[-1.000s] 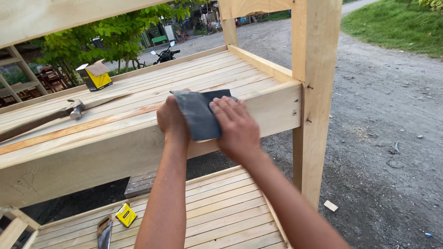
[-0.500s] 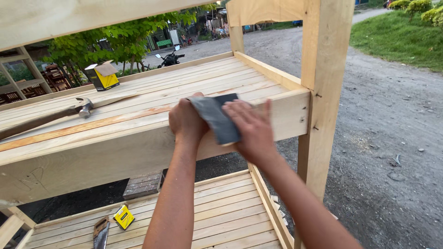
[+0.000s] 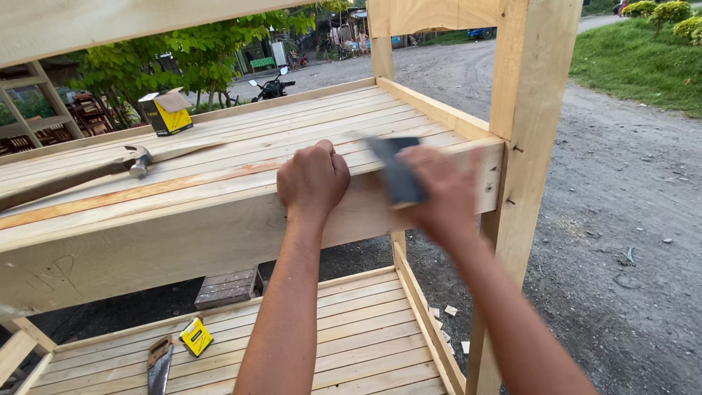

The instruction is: The person sands a light wooden bunk bed frame with a sheet of sandpaper, rubbing the vertical corner post and side rails by hand. They move around the frame to sand different surfaces, including the edges of the upper rail, working the paper back and forth over the wood.

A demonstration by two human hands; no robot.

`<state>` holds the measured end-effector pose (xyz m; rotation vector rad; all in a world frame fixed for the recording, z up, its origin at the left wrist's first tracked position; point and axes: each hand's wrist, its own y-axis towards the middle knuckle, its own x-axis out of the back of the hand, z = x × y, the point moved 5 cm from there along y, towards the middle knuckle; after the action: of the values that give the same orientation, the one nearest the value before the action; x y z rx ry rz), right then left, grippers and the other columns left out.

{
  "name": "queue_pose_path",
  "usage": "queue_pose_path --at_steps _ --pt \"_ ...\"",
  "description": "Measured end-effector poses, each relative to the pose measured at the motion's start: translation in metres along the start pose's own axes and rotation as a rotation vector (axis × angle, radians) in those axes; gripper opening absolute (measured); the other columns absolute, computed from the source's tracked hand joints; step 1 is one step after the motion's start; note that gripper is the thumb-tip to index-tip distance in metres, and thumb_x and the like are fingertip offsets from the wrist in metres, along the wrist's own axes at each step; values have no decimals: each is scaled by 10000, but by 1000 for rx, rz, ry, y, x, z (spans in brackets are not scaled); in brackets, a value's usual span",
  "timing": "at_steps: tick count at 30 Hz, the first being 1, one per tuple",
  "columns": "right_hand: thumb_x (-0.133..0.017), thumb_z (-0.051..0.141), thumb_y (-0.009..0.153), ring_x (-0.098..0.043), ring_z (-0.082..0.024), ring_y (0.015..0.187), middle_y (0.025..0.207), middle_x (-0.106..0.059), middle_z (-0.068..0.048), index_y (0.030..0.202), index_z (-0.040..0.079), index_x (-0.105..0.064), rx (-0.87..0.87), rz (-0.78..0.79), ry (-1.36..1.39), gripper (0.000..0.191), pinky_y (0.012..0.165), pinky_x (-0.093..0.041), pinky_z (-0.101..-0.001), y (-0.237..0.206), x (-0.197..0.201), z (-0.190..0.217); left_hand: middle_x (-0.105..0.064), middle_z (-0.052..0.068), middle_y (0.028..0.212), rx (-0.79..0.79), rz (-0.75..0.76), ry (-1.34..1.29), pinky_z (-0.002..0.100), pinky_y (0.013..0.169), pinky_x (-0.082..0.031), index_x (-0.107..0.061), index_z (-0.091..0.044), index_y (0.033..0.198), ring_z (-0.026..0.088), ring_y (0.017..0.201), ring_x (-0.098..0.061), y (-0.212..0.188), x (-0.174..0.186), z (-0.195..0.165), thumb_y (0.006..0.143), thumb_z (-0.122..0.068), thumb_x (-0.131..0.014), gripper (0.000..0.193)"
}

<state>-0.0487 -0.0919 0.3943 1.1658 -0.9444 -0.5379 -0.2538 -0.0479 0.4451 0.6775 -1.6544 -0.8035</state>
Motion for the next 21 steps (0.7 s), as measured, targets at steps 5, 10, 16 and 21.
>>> queue_pose_path --at_steps 5,10,16,21 --pt "-790 213 867 -547 -203 1372 1342 -667 2 1309 189 -646 -196 -118 -76 465 1220 -163 -548 -4 26 -35 -742 141 750 -13 -70 -74 446 577 -583 -784 -117 879 329 646 -728 -3 7 -5 895 -211 -601 206" --pt "-834 253 768 -546 -218 1348 1352 -659 -28 1328 149 -641 62 -57 -57 601 1216 -77 -671 -2 -34 25 -735 160 749 -19 -85 -44 460 591 -580 -790 -123 820 364 677 -723 1 11 -4 850 -242 -624 206" --pt "-682 70 953 -577 -182 1387 1359 -698 32 1317 202 -697 -126 -100 -41 388 1267 -96 -618 -5 25 -43 -736 168 759 -3 -68 -81 472 593 -584 -785 -106 859 369 666 -723 1 4 -4 886 -223 -608 214" --pt "-722 111 827 -568 -202 1333 1288 -697 -2 1261 193 -691 -179 -60 -84 443 1249 -31 -651 -4 -13 -11 -741 159 763 -29 -71 -29 462 586 -585 -786 -111 831 353 671 -730 3 0 -2 851 -207 -621 192"
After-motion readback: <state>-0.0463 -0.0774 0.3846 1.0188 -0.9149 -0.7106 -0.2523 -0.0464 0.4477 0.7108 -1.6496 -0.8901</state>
